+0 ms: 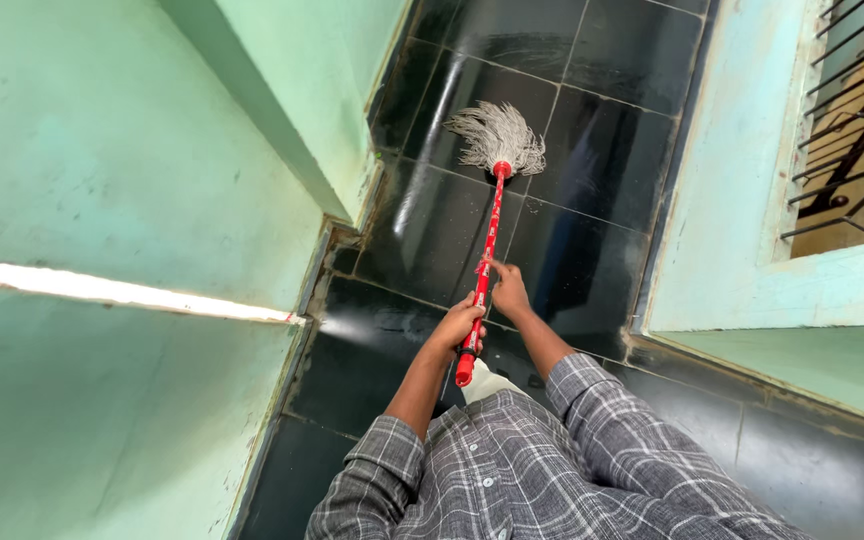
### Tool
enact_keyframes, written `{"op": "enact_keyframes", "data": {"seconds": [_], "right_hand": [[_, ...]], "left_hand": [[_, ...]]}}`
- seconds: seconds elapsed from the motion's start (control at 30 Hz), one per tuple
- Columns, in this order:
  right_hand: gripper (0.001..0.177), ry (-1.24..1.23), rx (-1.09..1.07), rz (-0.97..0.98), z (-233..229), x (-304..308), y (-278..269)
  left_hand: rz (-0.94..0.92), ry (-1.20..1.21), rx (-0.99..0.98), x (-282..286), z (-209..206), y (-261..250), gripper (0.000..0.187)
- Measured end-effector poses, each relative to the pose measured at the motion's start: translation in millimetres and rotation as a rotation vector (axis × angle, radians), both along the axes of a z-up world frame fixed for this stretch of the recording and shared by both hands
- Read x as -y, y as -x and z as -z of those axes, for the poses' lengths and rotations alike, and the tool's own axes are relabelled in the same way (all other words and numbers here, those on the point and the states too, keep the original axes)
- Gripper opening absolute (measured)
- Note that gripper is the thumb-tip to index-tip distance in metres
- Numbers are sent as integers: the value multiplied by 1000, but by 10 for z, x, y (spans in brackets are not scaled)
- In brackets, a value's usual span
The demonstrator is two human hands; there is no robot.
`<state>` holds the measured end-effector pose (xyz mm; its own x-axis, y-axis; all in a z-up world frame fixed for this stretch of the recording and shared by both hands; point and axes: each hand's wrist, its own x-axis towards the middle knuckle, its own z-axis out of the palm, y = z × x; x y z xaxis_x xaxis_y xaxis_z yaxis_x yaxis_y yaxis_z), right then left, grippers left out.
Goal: The person mops a dark tiled floor corridor with a standard wet string mop, then rinses and wrings out the mop head inside a plastic bucket filled with water.
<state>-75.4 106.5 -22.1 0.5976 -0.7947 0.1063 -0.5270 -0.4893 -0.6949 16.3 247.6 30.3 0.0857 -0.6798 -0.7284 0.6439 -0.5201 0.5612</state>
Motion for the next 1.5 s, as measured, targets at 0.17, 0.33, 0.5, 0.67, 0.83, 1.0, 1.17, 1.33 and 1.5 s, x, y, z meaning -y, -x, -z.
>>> {"op": "enact_keyframes", "data": {"seconds": [0.17,0.33,0.5,0.67,0.83,1.0,1.17,1.33,1.5], "right_hand": [[53,-3,34,-260,-53,-182,-150],[35,-96,-148,-337,-147,-436,-522],[37,-93,-249,-533,-299,-710,-732],[36,-168,-58,-728,-315,-1049,-901],[33,-250,-27,-901,-629,-1497,-932],[32,-386,-179,-1066,-1081,-1789,-964],[19,-218,-52,-1129,-1325,-1820,-802],[16,-68,-64,-1151,-1164,-1633,-555],[15,-16,-192,-1178,-978,-1271,-128]], "left_hand": [[17,69,10,-324,-557,-124,53],[-182,212,26,-657,-796,-255,41],[-149,299,209,-1040,-907,-346,38],[-143,309,660,-1355,-1160,-189,32],[16,6,808,-1615,-1737,83,21],[-312,51,819,-1727,-2030,254,29],[-466,89,567,-1741,-2031,407,30],[-555,234,316,-1660,-1781,695,32],[-557,221,267,-1456,-1801,1078,30]]}}
